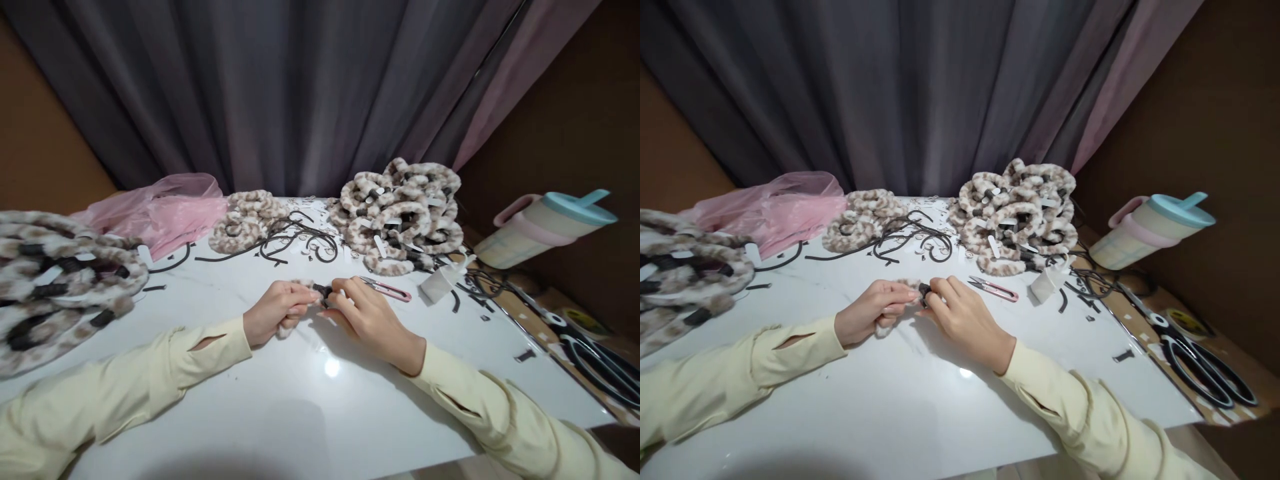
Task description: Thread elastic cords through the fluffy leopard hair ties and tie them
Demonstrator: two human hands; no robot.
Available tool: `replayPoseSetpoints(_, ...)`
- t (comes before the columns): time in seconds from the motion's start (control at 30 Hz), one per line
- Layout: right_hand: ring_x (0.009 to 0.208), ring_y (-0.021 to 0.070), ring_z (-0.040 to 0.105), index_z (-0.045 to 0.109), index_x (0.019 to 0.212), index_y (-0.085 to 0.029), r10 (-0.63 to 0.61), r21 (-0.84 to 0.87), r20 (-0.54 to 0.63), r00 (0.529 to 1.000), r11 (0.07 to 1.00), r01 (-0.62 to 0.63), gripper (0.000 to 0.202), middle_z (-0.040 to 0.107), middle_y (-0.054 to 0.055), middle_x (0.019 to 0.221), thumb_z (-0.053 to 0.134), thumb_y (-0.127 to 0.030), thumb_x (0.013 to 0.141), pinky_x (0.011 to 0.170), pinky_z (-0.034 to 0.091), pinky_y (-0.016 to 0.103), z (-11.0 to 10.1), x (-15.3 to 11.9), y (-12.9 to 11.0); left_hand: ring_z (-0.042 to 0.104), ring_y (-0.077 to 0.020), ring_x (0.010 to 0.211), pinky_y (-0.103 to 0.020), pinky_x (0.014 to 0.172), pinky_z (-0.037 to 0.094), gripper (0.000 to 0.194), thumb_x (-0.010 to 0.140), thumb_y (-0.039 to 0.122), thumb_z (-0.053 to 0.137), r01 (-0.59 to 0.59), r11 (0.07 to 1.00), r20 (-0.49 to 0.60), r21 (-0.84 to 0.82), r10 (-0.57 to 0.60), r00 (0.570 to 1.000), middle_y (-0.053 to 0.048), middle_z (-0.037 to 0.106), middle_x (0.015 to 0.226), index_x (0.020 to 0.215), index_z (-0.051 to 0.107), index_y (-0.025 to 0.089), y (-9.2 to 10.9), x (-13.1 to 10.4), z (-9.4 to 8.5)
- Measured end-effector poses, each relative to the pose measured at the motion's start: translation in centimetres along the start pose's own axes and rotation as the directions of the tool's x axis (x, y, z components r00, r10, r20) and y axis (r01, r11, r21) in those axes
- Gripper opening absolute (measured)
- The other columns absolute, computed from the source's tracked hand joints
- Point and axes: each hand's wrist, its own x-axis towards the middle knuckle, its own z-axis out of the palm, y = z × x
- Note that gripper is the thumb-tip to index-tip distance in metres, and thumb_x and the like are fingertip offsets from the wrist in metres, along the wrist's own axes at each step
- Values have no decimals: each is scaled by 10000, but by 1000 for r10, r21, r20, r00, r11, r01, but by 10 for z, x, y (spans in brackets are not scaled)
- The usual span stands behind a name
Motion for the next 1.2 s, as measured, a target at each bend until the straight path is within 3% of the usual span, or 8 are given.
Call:
replayPoseSetpoints(0.17, 735, 184, 417, 531, 870, -132, -78, -34, 57, 995, 996, 80, 180, 536, 123, 919, 364, -72, 904, 601, 383, 288, 1, 1, 0, 152, -23, 339, -170, 313, 93, 317, 756, 356, 627, -18, 1000, -1, 14, 18, 1000, 112, 234, 436, 606, 408, 182, 1, -1, 3)
replayPoseSetpoints(0.5, 789, 190, 447, 494, 845, -143, -130, 125, 84, 988, 985, 119, 207, 537, 153, 1005, 310, -101, 930, 624, 427, 291, 0, -1, 6, 194, -27, 314, -177, 297, 115, 303, 737, 378, 627, -50, 998, 7, 47, 50, 999, 106, 288, 413, 599, 450, 174, -1, -1, 3)
replayPoseSetpoints(0.7, 774, 184, 501, 486, 918, -154, -59, 126, 59, 996, 991, 51, 201, 550, 137, 970, 294, -95, 920, 601, 440, 279, 3, -2, 6, 225, -28, 321, -188, 334, 135, 316, 727, 374, 614, -114, 982, -6, 153, 116, 993, 97, 304, 390, 559, 444, 168, 1, -2, 7)
replayPoseSetpoints(0.93, 733, 165, 524, 453, 910, -171, 26, 222, 105, 994, 974, -48, 239, 534, 126, 993, 310, -2, 819, 568, 430, 254, 6, 0, 4, 254, -36, 370, -205, 386, 144, 285, 699, 341, 609, -129, 969, -44, 212, 142, 989, 80, 338, 414, 542, 454, 161, 5, -6, 15)
replayPoseSetpoints(1.1, 756, 147, 557, 420, 973, -182, 203, 459, 187, 961, 847, -268, 129, 557, 86, 952, 342, -103, 907, 664, 472, 265, 11, -1, 4, 300, -67, 426, -220, 429, 187, 252, 757, 307, 563, -190, 929, 2, 317, 199, 980, 57, 379, 449, 566, 494, 157, -2, -4, 11)
replayPoseSetpoints(1.2, 794, 157, 578, 453, 1027, -175, 230, 525, 191, 954, 798, -297, 145, 581, 81, 934, 363, -133, 921, 708, 483, 283, 12, -1, 5, 357, -90, 483, -227, 473, 240, 239, 787, 290, 536, -259, 883, 49, 391, 261, 964, 40, 418, 496, 587, 519, 160, -6, -3, 8)
